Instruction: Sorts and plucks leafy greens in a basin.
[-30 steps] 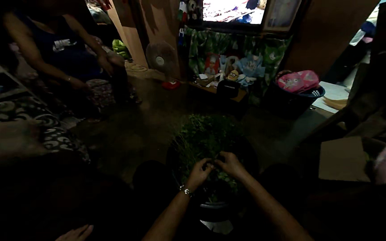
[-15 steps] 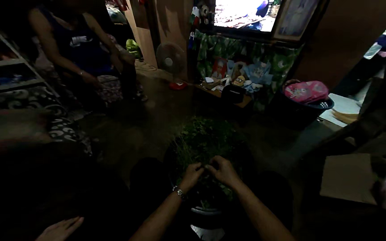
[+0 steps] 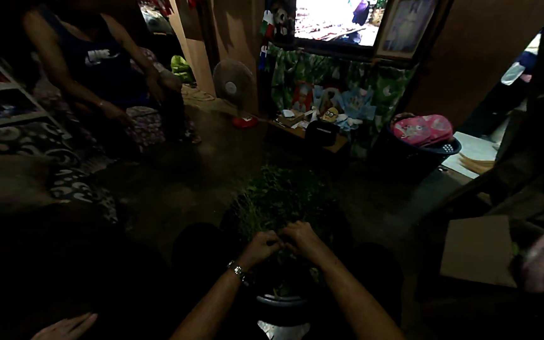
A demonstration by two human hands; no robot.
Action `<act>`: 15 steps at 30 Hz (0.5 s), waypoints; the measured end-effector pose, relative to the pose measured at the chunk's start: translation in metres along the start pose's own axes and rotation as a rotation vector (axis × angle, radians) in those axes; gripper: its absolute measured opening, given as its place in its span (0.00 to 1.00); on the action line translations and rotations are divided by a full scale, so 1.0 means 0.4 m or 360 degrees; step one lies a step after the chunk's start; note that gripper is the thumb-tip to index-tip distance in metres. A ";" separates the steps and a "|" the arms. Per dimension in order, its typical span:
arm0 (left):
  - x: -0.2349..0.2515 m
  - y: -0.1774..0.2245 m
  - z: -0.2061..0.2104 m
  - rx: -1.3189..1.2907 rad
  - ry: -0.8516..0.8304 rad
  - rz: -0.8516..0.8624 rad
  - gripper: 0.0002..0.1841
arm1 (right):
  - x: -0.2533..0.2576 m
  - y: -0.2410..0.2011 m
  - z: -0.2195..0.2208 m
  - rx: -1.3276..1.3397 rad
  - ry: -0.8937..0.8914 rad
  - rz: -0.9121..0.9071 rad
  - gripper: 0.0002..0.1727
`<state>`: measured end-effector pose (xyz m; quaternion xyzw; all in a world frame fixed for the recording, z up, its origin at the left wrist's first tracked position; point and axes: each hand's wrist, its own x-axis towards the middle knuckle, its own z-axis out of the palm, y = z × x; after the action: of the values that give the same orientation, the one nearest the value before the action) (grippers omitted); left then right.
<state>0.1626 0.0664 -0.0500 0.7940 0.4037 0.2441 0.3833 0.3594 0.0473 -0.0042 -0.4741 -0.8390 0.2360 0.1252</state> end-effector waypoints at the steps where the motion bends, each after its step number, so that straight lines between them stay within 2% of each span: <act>1: 0.000 -0.001 -0.001 0.0006 0.0029 -0.0001 0.13 | 0.001 -0.002 -0.003 -0.0003 0.0012 0.0007 0.15; 4: -0.002 0.007 -0.007 -0.0002 0.0094 -0.0062 0.12 | 0.001 -0.008 -0.006 -0.0037 0.0029 0.0027 0.14; 10: -0.009 0.006 -0.003 -0.0130 0.0313 0.0002 0.12 | 0.025 -0.021 -0.037 -0.0006 0.0004 0.0083 0.15; 15: -0.012 0.041 -0.025 -0.0307 0.0303 -0.0163 0.10 | 0.056 -0.063 -0.097 -0.0252 -0.0153 0.0057 0.16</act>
<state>0.1606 0.0605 -0.0314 0.7052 0.4529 0.3360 0.4298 0.3461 0.0660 0.0417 -0.4854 -0.8515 0.1937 0.0426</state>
